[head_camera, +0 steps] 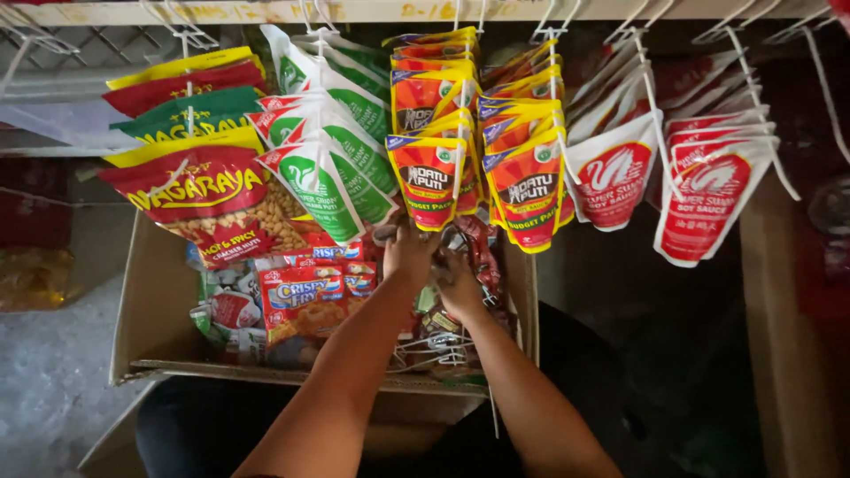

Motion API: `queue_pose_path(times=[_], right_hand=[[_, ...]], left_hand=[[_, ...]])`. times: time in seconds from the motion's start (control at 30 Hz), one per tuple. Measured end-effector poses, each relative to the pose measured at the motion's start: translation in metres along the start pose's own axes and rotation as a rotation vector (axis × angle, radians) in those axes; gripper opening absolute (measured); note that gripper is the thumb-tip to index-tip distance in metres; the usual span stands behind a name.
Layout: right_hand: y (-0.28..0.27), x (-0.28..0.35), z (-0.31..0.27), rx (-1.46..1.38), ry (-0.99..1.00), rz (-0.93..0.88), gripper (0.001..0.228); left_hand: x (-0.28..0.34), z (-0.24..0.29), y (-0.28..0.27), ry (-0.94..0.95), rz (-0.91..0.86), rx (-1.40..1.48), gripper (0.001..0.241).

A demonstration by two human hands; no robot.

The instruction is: Stocking and organizing various packaged food items and condiment packets on store shelves.

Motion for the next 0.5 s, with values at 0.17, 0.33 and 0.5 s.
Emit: queue_pose_path(times=[0.17,0.33,0.5], right_hand=[[0.021,-0.005,0.045,-0.704,0.332,0.051,0.080],[0.017,-0.015,-0.003,-0.722,0.564,0.018,0.074],[0.033,-0.007,-0.004,-0.350,-0.039,0.220,0.027]], left_hand=[[-0.020,-0.018,0.064,0.120,0.117,-0.157,0.041],[0.025,-0.031,0.054,0.243,0.530,-0.100,0.049],[0.084,-0.037,0.010,0.277,0.397,0.195,0.053]])
Point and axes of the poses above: each hand's wrist, its own x-axis away from the middle knuckle, its own y-axis out of the palm, z = x × y, the point moved 3 cm from there along -x, towards the middle knuckle, and after that the axes turned 13 degrees about -x, right-handed, at the moved point
